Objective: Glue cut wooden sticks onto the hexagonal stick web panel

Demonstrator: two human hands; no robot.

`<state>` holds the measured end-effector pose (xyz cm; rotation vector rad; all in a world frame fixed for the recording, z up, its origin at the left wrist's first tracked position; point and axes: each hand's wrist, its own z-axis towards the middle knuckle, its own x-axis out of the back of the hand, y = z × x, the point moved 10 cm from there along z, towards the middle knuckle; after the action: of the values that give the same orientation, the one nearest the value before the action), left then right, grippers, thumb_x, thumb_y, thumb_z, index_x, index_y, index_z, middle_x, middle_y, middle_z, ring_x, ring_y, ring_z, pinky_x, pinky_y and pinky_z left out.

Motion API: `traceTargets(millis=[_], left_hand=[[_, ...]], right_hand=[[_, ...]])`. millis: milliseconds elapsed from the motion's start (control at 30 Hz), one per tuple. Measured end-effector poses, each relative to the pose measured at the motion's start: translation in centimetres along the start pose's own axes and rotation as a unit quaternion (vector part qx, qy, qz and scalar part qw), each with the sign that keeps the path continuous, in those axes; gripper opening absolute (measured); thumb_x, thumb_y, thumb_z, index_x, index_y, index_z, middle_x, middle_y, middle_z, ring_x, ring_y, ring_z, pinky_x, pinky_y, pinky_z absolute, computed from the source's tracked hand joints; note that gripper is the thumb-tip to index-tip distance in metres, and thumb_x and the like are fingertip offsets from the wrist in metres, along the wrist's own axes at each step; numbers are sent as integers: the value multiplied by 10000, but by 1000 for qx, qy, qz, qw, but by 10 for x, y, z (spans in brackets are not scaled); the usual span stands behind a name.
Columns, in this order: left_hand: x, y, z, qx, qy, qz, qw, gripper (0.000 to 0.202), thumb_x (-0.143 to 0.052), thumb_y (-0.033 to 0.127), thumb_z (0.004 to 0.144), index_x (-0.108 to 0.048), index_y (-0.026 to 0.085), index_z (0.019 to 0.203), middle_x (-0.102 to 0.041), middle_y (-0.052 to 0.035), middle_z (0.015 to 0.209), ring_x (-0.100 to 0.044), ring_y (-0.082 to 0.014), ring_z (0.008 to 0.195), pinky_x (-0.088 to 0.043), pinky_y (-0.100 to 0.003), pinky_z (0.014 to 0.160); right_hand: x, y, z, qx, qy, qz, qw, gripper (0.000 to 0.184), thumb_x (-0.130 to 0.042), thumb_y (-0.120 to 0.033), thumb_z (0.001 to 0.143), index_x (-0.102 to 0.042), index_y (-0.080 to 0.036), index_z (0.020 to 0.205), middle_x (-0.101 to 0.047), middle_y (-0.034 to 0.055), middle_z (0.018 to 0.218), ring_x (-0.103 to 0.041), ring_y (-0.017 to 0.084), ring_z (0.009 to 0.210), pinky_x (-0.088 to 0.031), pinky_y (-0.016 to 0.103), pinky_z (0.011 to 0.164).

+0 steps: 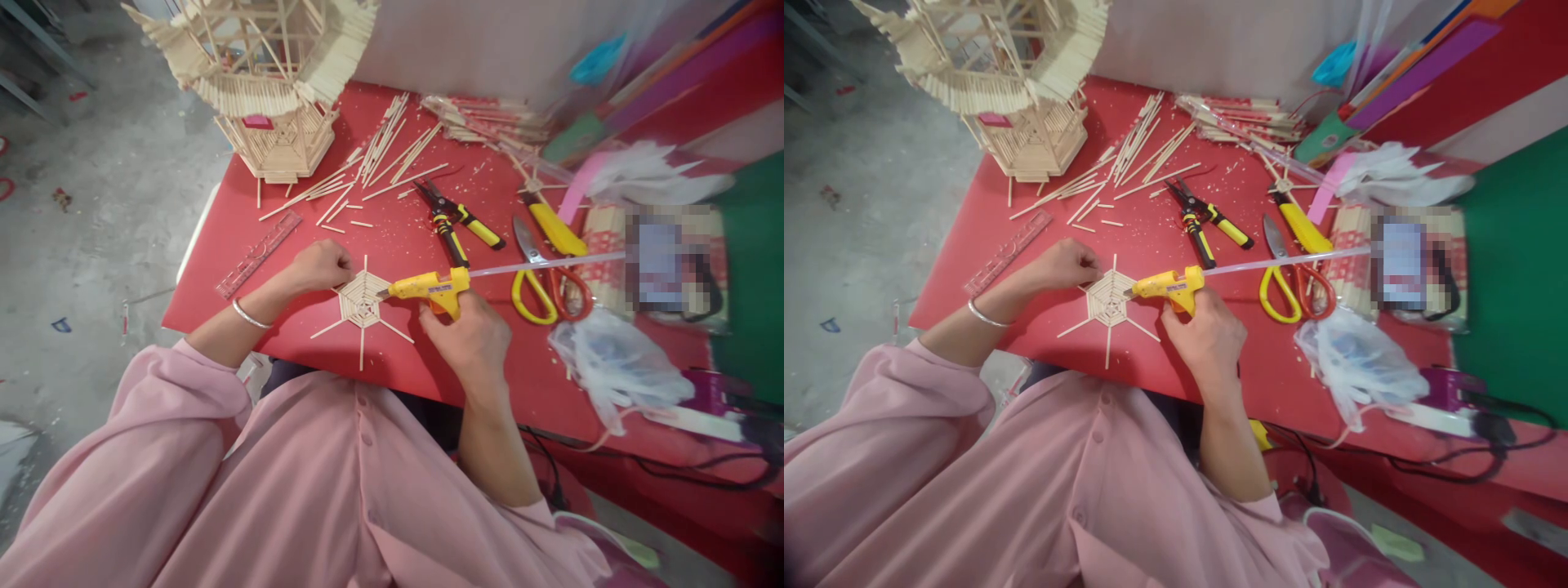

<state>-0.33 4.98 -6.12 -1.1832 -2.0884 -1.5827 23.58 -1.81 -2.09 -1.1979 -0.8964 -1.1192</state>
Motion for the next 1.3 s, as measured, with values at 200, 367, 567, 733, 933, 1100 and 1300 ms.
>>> traceTargets(millis=[200,367,567,733,933,1100,1300], left_hand=[[0,-1,1,-4,4,13,1000,125,-576,190,634,-696,156,631,-654,-15,604,-597,-147,629,-398,-248,570],[0,0,1,-9,8,17,1000,122,-579,201,640,-692,154,627,-657,-14,604,-601,-142,622,-404,-239,572],[1,-1,0,-1,5,20,1000,128,-582,210,656,-696,155,644,-671,-17,623,-612,-146,631,-407,-242,575],[0,-2,1,-9,11,18,1000,146,-581,227,655,-707,154,654,-667,-11,610,-602,-135,616,-402,-227,561],[1,-2,1,-4,14,34,999,135,-589,215,670,-709,157,654,-673,-13,619,-607,-137,623,-399,-231,565],[1,-2,-1,17,7,51,999,120,-596,174,686,-714,156,677,-684,-17,644,-613,-143,643,-391,-241,579],[1,-3,-3,30,12,38,999,101,-619,200,690,-710,167,661,-679,-19,636,-603,-146,636,-389,-247,587]], right_hand=[[-1,0,0,0,8,2,1000,371,-572,-558,808,-644,-205,897,-715,108,844,-599,238,707,-340,322,600],[0,0,0,0,13,1,1000,368,-560,-561,814,-642,-208,878,-715,103,827,-609,243,704,-343,323,599],[-3,0,1,-8,-5,5,1000,375,-587,-546,801,-652,-191,905,-732,127,877,-639,262,748,-352,323,607],[-2,-1,1,-5,-4,0,1000,364,-586,-533,808,-648,-194,927,-727,129,887,-643,269,767,-359,325,611],[7,-11,10,4,36,-18,999,347,-584,-520,822,-649,-195,924,-712,108,859,-605,240,721,-338,323,597],[13,-28,26,12,41,-28,999,371,-585,-487,835,-663,-177,1023,-711,121,930,-605,243,752,-328,323,594],[8,-38,33,17,13,-19,1000,335,-571,-468,841,-640,-179,995,-688,125,925,-602,249,768,-353,337,616]])
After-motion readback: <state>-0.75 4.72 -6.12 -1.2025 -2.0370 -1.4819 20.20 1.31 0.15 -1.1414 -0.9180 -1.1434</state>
